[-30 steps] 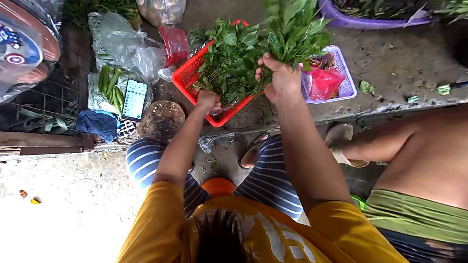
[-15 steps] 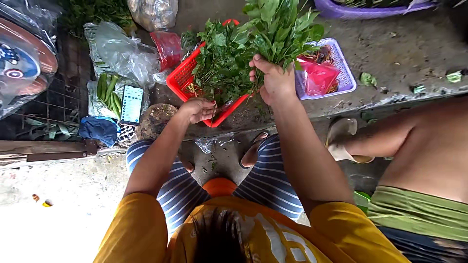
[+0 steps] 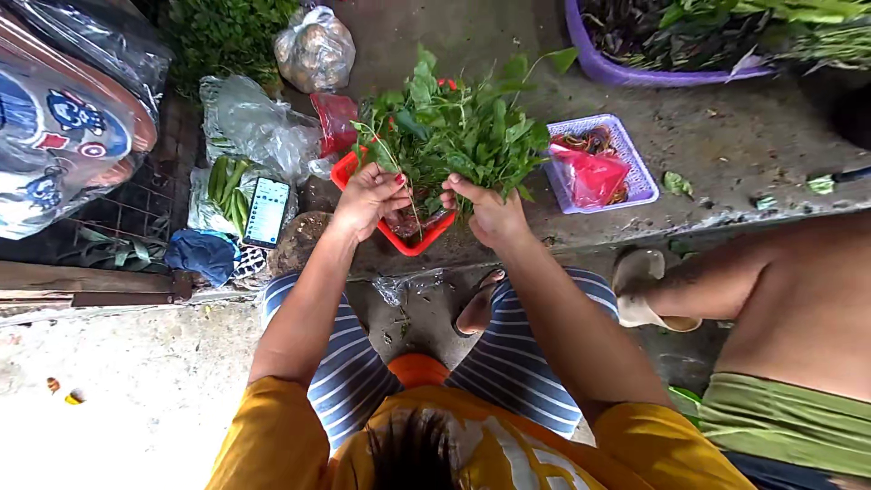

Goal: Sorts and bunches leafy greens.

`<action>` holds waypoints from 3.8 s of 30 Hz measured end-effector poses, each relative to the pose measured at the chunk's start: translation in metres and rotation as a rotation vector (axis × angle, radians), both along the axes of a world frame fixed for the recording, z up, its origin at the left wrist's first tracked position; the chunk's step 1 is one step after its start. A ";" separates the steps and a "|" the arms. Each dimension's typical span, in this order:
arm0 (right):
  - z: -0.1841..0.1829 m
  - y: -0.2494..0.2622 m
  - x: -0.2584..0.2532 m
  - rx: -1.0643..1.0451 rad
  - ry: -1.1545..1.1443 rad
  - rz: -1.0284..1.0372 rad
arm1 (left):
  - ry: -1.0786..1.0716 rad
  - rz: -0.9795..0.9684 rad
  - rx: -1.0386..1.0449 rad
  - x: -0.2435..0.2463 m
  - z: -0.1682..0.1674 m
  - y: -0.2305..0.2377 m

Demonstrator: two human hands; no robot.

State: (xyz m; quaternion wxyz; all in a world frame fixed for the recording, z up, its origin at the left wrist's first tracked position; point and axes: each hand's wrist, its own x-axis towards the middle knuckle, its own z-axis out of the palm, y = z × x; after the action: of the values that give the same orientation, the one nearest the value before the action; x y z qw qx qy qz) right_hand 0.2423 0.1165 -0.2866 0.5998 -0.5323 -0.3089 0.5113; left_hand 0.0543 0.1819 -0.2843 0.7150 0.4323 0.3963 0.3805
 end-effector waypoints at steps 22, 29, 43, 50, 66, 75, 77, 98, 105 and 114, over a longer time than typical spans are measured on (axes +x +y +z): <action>0.003 0.017 0.023 0.119 -0.013 0.053 | 0.421 0.135 0.203 -0.020 0.000 0.018; 0.016 0.002 0.051 0.089 0.032 -0.077 | 0.584 0.015 -0.046 -0.006 -0.045 0.057; 0.016 0.001 0.056 0.106 -0.144 -0.061 | 1.640 -0.874 0.619 0.058 -0.106 0.061; 0.022 0.000 0.056 0.083 -0.106 -0.129 | 0.951 -0.393 0.645 0.012 -0.028 0.062; 0.012 0.012 0.021 0.009 -0.138 -0.126 | -0.014 0.502 0.072 -0.033 -0.011 0.063; 0.001 0.024 0.008 -0.046 -0.164 -0.083 | -0.167 0.600 0.019 -0.050 0.009 0.064; -0.003 0.029 0.000 -0.054 -0.157 -0.079 | -0.172 0.490 -0.005 -0.045 0.011 0.054; -0.017 0.034 -0.036 -0.114 -0.109 0.170 | 0.397 -0.102 0.120 -0.009 -0.012 0.015; 0.000 0.034 0.013 -0.034 -0.084 -0.007 | 0.922 -0.976 0.161 0.000 -0.051 -0.013; 0.000 0.013 0.042 0.006 -0.138 -0.009 | 1.247 -0.756 -0.529 -0.038 -0.230 -0.085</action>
State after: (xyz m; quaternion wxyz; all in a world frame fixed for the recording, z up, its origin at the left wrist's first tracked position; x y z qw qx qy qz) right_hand 0.2848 0.1291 -0.2867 0.5809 -0.5659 -0.3488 0.4698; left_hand 0.0162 0.0966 -0.5143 0.5207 0.4872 0.6287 -0.3103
